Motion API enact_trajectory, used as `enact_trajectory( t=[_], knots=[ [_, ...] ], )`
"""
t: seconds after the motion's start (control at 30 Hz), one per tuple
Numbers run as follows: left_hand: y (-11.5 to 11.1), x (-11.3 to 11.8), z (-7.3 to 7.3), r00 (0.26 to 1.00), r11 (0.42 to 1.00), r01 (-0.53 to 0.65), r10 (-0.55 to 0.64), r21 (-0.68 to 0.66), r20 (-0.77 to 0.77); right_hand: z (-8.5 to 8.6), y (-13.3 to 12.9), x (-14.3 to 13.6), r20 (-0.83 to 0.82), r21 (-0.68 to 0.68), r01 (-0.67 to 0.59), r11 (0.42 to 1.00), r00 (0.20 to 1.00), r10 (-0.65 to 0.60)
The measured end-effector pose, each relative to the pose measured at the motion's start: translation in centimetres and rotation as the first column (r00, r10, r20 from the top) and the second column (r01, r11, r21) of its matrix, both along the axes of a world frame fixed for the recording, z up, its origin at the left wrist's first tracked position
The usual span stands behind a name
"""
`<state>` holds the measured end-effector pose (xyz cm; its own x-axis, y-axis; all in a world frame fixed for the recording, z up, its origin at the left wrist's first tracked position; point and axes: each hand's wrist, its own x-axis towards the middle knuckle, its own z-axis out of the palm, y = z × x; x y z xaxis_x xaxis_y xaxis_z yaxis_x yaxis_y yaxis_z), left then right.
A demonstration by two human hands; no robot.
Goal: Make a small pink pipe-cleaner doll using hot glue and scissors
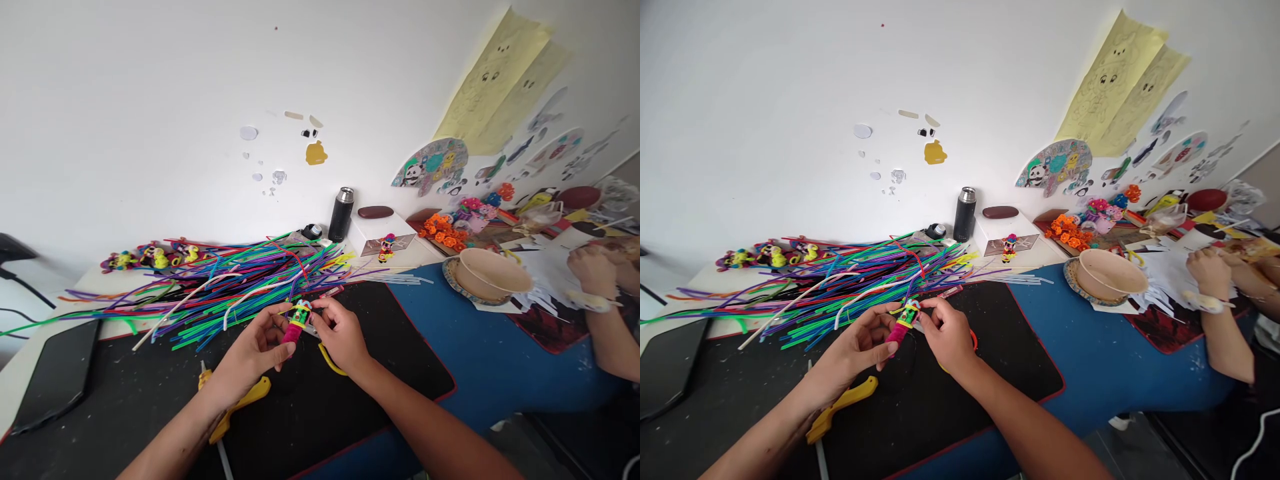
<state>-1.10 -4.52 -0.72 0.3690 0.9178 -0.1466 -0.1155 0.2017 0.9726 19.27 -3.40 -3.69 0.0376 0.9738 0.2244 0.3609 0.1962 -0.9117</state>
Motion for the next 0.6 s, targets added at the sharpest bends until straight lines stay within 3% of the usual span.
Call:
enact_trajectory(
  t=[0.37,0.6],
  knots=[
    [-0.36,0.34,-0.46,0.998,0.999,-0.019,0.022,0.047,-0.067,-0.27,0.06,-0.16,-0.065,-0.033,-0.013,0.999,0.998,0.011],
    [-0.51,0.38,-0.87,0.962,0.957,-0.084,0.15,0.278,-0.227,-0.57,0.28,-0.18,-0.303,-0.148,-0.052,0.988,0.953,0.005]
  ],
)
